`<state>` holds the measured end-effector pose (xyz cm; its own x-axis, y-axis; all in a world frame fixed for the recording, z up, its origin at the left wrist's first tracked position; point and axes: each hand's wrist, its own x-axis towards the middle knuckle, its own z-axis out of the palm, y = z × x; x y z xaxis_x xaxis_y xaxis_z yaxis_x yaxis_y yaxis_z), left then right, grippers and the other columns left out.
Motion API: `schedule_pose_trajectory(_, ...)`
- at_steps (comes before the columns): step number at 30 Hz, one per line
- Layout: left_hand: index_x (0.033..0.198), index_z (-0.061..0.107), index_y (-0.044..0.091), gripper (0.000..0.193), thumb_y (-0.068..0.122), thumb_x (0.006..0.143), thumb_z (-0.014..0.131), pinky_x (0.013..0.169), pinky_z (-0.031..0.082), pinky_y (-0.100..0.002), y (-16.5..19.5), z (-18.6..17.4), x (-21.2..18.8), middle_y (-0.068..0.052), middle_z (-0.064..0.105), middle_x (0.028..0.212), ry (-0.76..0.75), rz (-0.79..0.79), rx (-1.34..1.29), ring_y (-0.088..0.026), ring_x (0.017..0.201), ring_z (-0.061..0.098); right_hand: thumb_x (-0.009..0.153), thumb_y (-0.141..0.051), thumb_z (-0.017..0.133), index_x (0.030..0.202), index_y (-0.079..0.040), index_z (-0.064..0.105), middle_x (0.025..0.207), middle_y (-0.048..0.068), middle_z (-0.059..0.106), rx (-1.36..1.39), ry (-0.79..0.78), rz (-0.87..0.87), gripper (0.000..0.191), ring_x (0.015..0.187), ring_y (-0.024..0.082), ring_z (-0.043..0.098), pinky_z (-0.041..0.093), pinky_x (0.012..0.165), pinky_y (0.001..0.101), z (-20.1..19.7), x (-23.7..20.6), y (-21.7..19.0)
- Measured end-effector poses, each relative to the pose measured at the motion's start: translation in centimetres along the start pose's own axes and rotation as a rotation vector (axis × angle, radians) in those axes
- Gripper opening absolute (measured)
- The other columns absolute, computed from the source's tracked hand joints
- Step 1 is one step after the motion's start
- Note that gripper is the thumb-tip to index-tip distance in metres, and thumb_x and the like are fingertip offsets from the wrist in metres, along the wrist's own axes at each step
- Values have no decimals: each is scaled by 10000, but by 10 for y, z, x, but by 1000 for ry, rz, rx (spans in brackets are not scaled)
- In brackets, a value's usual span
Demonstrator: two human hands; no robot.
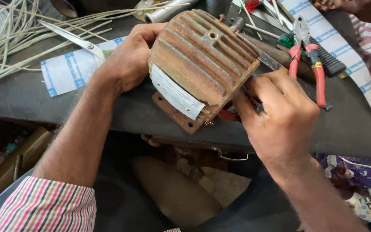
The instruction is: The person works on a disassembled electric motor stator, inserting and adjusting copper windings with a small tool and a hammer. They briefly open a drawer and handle paper currency before returning to the motor repair.
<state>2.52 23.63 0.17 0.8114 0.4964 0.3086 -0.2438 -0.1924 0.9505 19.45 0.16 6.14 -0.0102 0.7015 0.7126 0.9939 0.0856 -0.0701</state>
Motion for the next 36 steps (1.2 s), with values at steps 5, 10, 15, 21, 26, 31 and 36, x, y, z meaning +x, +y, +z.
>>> schedule_pose_trajectory(5,1263,697,23,347,164,957,783,885,640,-313,-3,0,-1,-83,756,1123,-11,-11,-55,-128,993,724,928,-68,875,948,5,747,889,106,681,13,-39,41,149,772,218,687,539,644,330,-1,-1,1)
schedule_pose_trajectory(10,1237,710,18,372,172,916,818,802,671,-326,-8,-1,-1,-88,764,1076,-2,21,-36,-135,914,737,887,2,833,949,37,710,900,137,660,16,-19,-31,142,800,284,678,537,687,387,-1,2,1)
schedule_pose_trajectory(15,1209,721,-1,357,157,909,832,820,655,-315,-6,0,-1,-91,763,1071,10,2,-59,-124,926,729,955,-26,836,1020,7,702,962,110,662,46,-66,3,152,873,285,675,540,745,378,-4,7,2)
schedule_pose_trajectory(21,1242,712,15,356,157,926,794,851,635,-295,2,2,0,-73,763,1106,29,-47,-73,-104,948,721,820,-35,854,962,34,698,904,133,652,17,-14,-17,221,808,307,672,535,688,406,-7,11,-2)
schedule_pose_trajectory(26,1275,707,11,363,165,955,788,878,621,-279,-1,2,-2,-73,757,1143,37,-22,-28,-94,978,708,851,-23,856,940,22,703,915,124,664,-16,-1,-36,182,821,286,680,549,711,388,-7,9,-4)
schedule_pose_trajectory(31,1278,711,-8,355,162,979,800,840,635,-290,-6,3,-5,-85,763,1114,32,63,-47,-106,934,717,880,-9,836,976,34,689,983,127,678,-5,20,-77,181,900,294,689,560,770,390,1,5,2)
schedule_pose_trajectory(36,1194,746,-30,264,153,1010,800,763,652,-303,-4,8,-7,-90,783,1034,112,53,22,-118,853,733,925,-24,835,1020,23,716,1001,129,699,35,-51,-46,159,900,286,706,561,771,374,0,3,10)
